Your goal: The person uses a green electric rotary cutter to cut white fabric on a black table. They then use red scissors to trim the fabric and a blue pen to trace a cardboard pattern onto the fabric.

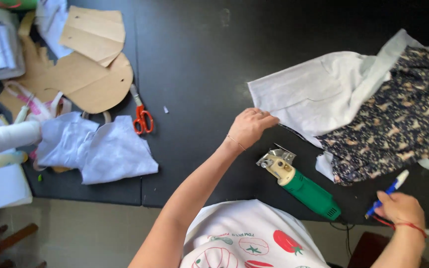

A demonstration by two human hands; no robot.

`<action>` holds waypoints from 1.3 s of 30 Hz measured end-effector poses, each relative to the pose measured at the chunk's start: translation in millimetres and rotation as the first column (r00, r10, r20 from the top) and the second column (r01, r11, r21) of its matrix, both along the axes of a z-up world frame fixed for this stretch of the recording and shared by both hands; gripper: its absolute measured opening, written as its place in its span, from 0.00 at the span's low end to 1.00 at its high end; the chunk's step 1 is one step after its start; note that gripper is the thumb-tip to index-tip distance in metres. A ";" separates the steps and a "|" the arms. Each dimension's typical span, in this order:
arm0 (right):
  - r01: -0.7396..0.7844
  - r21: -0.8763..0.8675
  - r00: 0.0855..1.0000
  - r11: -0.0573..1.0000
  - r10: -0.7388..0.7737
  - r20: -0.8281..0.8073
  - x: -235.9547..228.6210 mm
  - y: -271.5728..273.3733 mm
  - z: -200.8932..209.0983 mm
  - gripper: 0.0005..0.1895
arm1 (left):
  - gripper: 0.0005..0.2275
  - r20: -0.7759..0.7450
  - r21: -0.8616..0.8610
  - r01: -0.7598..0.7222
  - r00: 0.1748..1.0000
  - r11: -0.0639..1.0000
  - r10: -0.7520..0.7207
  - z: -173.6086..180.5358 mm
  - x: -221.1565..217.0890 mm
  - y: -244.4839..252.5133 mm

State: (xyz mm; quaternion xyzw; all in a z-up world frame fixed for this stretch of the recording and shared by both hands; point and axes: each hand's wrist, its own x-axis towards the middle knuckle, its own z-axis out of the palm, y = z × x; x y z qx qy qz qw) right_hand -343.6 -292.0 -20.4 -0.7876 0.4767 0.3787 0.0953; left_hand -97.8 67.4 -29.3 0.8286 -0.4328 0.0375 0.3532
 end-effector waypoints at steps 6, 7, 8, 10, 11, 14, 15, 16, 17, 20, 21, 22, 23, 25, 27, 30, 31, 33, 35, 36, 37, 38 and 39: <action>0.070 0.450 0.607 0.890 -0.396 0.689 -93.6 -164.9 -162.2 0.31 | 0.07 -0.116 -0.067 -0.402 0.912 0.913 0.393 62.1 33.4 102.0; 0.061 0.454 0.609 0.889 -0.393 0.688 -35.5 -115.9 -121.0 0.31 | 0.07 -0.113 -0.063 -0.410 0.909 0.910 0.402 53.5 45.8 130.3; -0.030 0.332 0.546 0.943 -0.262 0.796 5.7 -53.3 -68.8 0.21 | 0.08 -0.037 -0.068 -0.605 0.797 0.794 0.604 44.7 61.1 156.6; -0.115 0.195 0.463 0.974 -0.121 0.878 59.5 54.3 22.9 0.12 | 0.11 0.037 -0.092 -0.769 0.632 0.632 0.774 19.8 95.5 209.3; -0.194 0.155 0.401 0.969 -0.066 0.914 85.6 95.3 54.8 0.08 | 0.15 -0.012 -0.025 -0.884 0.466 0.466 0.884 3.2 114.5 235.5; -0.270 0.139 0.356 0.953 -0.035 0.934 128.1 175.9 110.1 0.08 | 0.27 -0.318 0.068 -0.998 -0.032 -0.011 0.947 -27.7 166.0 281.7; -0.283 0.181 0.376 0.942 -0.065 0.924 142.7 195.1 119.3 0.07 | 0.33 -0.533 0.169 -0.941 -0.339 -0.294 0.775 -33.0 182.4 294.6; -0.274 0.183 0.378 0.944 -0.069 0.923 150.8 207.5 120.8 0.07 | 0.33 -0.532 0.171 -0.943 -0.333 -0.286 0.779 -35.3 187.1 301.5; -0.298 0.215 0.393 0.930 -0.086 0.916 159.3 217.9 121.8 0.06 | 0.37 -0.439 0.189 -0.942 -0.332 -0.276 0.835 -38.0 192.3 306.6; -0.316 0.204 0.431 0.927 -0.051 0.901 173.7 236.0 126.9 0.05 | 0.39 -0.357 0.186 -0.968 -0.225 -0.167 0.907 -85.0 209.2 332.0; -0.358 0.190 0.458 0.914 -0.005 0.889 178.9 239.0 128.0 0.05 | 0.38 -0.348 0.155 -0.981 -0.167 -0.119 0.922 -109.9 217.8 341.7; -0.329 0.180 0.473 0.927 -0.004 0.881 179.0 235.7 127.9 0.05 | 0.38 -0.361 0.173 -0.981 -0.147 -0.089 0.921 -109.0 216.1 326.4; -0.396 0.195 0.428 0.897 -0.008 0.904 178.5 233.2 127.1 0.05 | 0.31 -0.463 -0.041 -0.999 0.031 0.013 0.886 -108.5 213.7 312.6; -0.463 0.221 0.388 0.859 -0.028 0.921 186.0 235.7 123.9 0.06 | 0.24 -0.518 -0.253 -0.963 0.213 0.089 0.828 -74.5 181.2 280.3; -0.505 0.249 0.261 0.827 -0.129 0.957 193.0 234.0 122.9 0.13 | 0.02 -0.355 -0.311 -0.811 0.583 0.496 0.731 2.9 137.7 204.7; -0.575 0.023 0.040 0.818 -0.001 0.999 200.8 226.8 121.2 0.21 | 0.10 -0.649 -0.271 -0.650 0.668 0.709 0.364 60.9 73.1 118.2; -0.571 0.023 0.041 0.820 0.001 0.999 205.0 220.2 120.3 0.21 | 0.10 -0.650 -0.272 -0.648 0.669 0.712 0.360 60.9 59.5 102.7; -0.608 -0.220 -0.123 0.763 0.184 0.975 208.7 210.4 119.3 0.34 | 0.21 -0.915 -0.382 -0.551 0.340 0.742 -0.219 63.2 27.1 75.8; -0.634 -0.203 -0.121 0.747 0.163 0.979 207.8 203.4 121.4 0.39 | 0.20 -0.935 -0.353 -0.483 0.207 0.801 -0.288 74.6 16.1 59.7; -0.661 -0.190 -0.121 0.726 0.146 0.982 208.7 198.9 122.6 0.44 | 0.19 -0.938 -0.337 -0.408 0.067 0.848 -0.341 79.9 12.1 50.5; -0.658 -0.194 -0.126 0.728 0.148 0.981 208.3 195.3 124.4 0.44 | 0.19 -0.937 -0.341 -0.404 0.071 0.849 -0.342 81.6 13.3 45.4; -0.676 -0.088 -0.048 0.732 0.076 0.996 205.8 192.6 126.2 0.38 | 0.17 -0.920 -0.318 -0.404 -0.085 0.858 -0.382 83.7 11.4 41.5; -0.686 0.019 0.031 0.728 0.003 1.000 203.1 190.0 127.7 0.32 | 0.16 -0.880 -0.296 -0.402 -0.239 0.867 -0.411 85.4 9.4 37.7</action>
